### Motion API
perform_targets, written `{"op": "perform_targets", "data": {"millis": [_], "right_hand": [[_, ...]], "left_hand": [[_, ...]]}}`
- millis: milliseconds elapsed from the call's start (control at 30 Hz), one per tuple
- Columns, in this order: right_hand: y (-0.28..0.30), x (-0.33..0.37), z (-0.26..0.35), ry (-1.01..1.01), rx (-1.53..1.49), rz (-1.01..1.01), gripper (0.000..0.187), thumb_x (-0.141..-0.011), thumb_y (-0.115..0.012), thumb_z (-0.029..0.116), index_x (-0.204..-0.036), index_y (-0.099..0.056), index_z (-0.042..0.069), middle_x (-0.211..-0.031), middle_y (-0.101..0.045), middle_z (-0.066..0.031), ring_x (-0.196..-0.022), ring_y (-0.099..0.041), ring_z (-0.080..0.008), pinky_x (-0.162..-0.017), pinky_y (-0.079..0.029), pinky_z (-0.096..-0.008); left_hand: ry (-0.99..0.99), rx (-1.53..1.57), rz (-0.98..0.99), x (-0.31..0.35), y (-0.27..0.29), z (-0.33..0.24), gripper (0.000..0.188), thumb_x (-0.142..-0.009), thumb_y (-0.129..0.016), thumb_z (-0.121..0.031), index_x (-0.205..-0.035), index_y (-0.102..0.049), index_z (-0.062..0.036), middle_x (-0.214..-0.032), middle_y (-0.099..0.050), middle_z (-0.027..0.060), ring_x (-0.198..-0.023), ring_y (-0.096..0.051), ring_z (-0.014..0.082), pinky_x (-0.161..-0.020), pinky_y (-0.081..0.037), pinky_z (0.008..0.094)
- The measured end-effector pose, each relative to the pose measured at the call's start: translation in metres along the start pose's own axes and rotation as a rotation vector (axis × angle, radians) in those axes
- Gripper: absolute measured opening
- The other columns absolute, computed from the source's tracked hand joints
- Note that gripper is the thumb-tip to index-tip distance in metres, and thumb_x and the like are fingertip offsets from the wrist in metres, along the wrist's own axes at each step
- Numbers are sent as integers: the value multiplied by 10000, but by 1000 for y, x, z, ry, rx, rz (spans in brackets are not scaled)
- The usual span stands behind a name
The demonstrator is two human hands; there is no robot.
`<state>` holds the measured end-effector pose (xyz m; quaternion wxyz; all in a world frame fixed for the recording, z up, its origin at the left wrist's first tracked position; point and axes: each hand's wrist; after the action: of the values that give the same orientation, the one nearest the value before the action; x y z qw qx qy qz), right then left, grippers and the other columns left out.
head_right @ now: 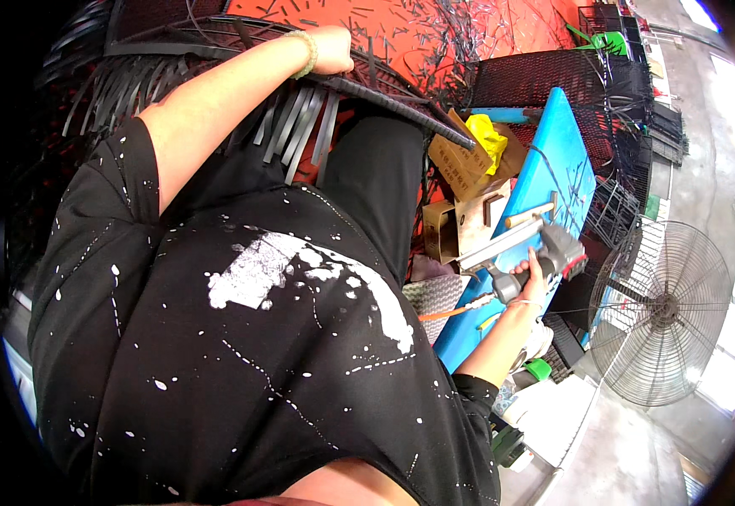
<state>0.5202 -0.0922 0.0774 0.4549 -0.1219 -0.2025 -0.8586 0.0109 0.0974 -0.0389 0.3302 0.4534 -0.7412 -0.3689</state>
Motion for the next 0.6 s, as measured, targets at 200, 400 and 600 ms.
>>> {"op": "perform_targets", "data": {"millis": [200,400,600], "right_hand": [[-154,81,31,516,622,309,218,-814,-722,166,-949,-653,9,-707,-605,-36,-567,-569,-135,-552,-473,-287],[-236,105,34,1118,1080,698,306,-658,-730,152,-922,-653,18,-776,-661,-176,-745,-652,-358,-686,-518,-406],[-255,92,24,1241,1227,833,588,-619,-757,163,-1141,-546,-7,-835,-643,-207,-796,-626,-400,-727,-500,-456]], "left_hand": [[32,41,-15,7,10,-5,278,-715,-594,-171,-821,-671,75,-796,-647,261,-743,-653,355,-695,-510,421],[15,77,13,4,4,-3,298,-715,-569,-149,-868,-669,85,-886,-652,279,-827,-652,373,-753,-511,419],[14,49,45,11,7,-8,281,-725,-560,-129,-880,-671,77,-894,-657,268,-842,-651,381,-754,-510,428]]}}
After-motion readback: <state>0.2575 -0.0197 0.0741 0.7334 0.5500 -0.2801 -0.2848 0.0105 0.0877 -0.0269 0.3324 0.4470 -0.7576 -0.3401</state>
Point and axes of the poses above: each hand's wrist, its own x-axis away from the middle knuckle, its own y-axis out of the back of the hand, z = x × y
